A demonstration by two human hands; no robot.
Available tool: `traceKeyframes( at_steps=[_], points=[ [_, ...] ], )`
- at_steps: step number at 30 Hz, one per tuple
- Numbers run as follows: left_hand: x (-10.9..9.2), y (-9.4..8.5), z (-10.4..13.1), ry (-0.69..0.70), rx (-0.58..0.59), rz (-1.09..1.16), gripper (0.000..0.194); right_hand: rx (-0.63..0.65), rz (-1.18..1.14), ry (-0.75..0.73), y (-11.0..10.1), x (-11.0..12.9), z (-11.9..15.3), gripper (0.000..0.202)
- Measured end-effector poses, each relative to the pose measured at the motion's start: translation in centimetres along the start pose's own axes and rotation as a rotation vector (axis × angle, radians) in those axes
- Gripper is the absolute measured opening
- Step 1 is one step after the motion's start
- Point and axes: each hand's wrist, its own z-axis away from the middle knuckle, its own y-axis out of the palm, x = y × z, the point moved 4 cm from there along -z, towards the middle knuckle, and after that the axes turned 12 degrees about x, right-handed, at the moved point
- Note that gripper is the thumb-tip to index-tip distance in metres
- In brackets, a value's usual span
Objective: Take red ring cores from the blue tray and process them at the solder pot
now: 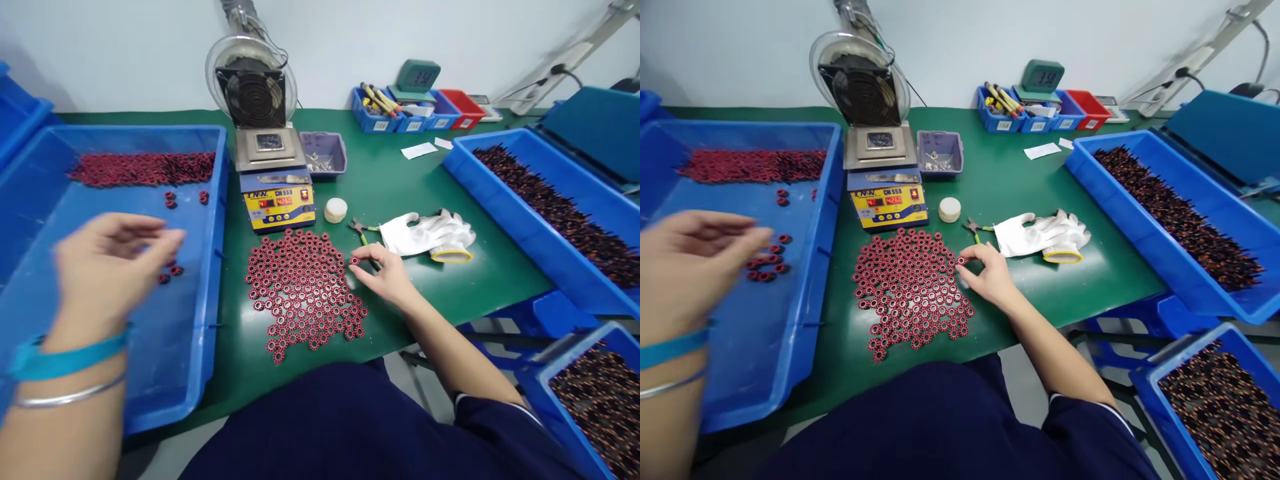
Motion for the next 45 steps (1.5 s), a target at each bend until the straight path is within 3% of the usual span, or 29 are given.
traceKeyframes(
  at_steps=[2,4,7,9,11,15,22,24,26,30,32,34,39,41,43,45],
  points=[
    [-2.5,4.1,0.7,0.072,0.052,0.033,0.041,0.016,-0.141,-0.112,0.2,2.4,-0.4,0.016],
    [-4.7,7.8,1.4,0.183,0.182,0.020,0.053,0.098,-0.238,-0.189,1.0,5.0,-1.2,0.018],
    [-6.7,10.3,2.3,0.443,0.277,-0.120,0.086,0.237,-0.274,-0.273,2.7,8.6,-2.5,0.019],
    [-7.2,10.2,2.8,0.599,0.255,-0.221,0.090,0.283,-0.243,-0.352,3.5,10.5,-3.2,0.016],
    [-7.3,9.5,3.0,0.670,0.194,-0.297,0.075,0.311,-0.213,-0.426,4.1,11.8,-3.5,0.014],
    [-7.4,8.5,2.9,0.640,0.084,-0.431,0.050,0.401,-0.275,-0.389,4.7,12.5,-3.7,0.019],
    [-8.0,9.0,3.3,0.674,0.164,-0.301,0.039,0.547,-0.552,-0.273,5.2,11.9,-3.6,0.015],
    [-8.1,9.0,3.5,0.622,0.197,-0.232,0.041,0.599,-0.642,-0.216,5.5,11.6,-3.5,0.016],
    [-7.8,8.4,3.5,0.476,0.180,-0.112,0.044,0.629,-0.712,-0.152,5.6,11.1,-3.4,0.018],
    [-6.5,5.7,3.4,0.170,-0.146,0.201,0.048,0.582,-0.750,-0.056,5.0,9.7,-3.9,0.024],
    [-6.2,5.2,3.2,0.121,-0.206,0.250,0.050,0.518,-0.721,-0.065,4.0,9.3,-5.0,0.029],
    [-6.0,5.7,2.8,0.097,-0.110,0.220,0.051,0.446,-0.660,-0.100,2.6,9.3,-7.0,0.032],
    [-5.4,9.6,2.6,0.081,0.443,-0.010,0.035,0.296,-0.416,-0.154,-1.9,10.1,-14.8,0.030],
    [-4.8,10.8,2.9,0.070,0.607,-0.115,0.029,0.225,-0.275,-0.128,-3.3,10.6,-18.5,0.021],
    [-4.2,11.4,2.9,0.055,0.678,-0.176,0.028,0.154,-0.106,-0.096,-4.3,11.2,-21.8,0.013],
    [-3.9,11.3,2.8,0.050,0.672,-0.168,0.027,0.112,0.091,-0.067,-4.7,11.9,-24.7,0.009]
  ],
)
